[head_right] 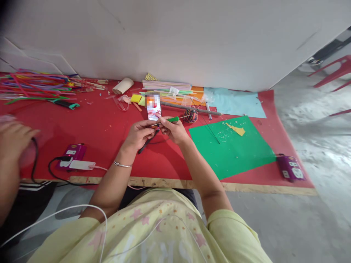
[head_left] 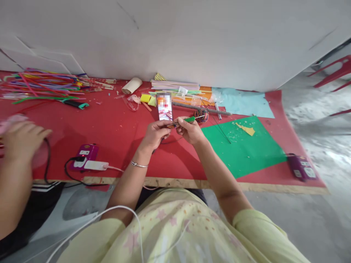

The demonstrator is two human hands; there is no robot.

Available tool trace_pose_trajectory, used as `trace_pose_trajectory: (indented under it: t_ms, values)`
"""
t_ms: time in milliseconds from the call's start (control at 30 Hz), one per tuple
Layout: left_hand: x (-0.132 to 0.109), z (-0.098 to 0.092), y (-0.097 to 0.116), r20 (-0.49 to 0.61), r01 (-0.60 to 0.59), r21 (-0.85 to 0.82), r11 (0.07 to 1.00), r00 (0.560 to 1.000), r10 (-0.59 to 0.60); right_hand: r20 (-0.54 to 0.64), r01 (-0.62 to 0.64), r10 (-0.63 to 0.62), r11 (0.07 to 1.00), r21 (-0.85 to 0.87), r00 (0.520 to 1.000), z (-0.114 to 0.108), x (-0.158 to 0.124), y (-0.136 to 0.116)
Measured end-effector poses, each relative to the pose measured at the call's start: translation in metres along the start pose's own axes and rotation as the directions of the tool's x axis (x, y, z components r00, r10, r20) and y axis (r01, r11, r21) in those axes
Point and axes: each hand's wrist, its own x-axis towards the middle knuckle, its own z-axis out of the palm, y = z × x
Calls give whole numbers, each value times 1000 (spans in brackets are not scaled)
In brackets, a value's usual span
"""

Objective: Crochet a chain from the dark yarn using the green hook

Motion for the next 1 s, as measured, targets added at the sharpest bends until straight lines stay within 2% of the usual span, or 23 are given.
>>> trace_pose_trajectory:
  t_ms: [200, 433, 633, 800, 1000]
  values:
    - [2, -3, 6, 8, 23, 30, 999, 1000, -24, 25, -20, 20, 1000, -2, 999, 0, 6, -2]
    - [9, -14, -8, -28, -10, 42, 999, 1000, 11, 5, -23, 23, 998, -57, 1000, -6, 10, 2]
    - [10, -24, -19, -51, -39, 189, 981, 997, 50, -49, -66, 65, 998, -22, 997, -11, 7, 10]
    - [11, -24, -26, -74, -67, 244, 968, 993, 88, -71, -74, 75, 997, 20, 995, -14, 6, 18]
    - [12, -23, -30, -98, -64, 234, 970, 991, 89, -98, -71, 72, 997, 8, 993, -18, 4, 21]
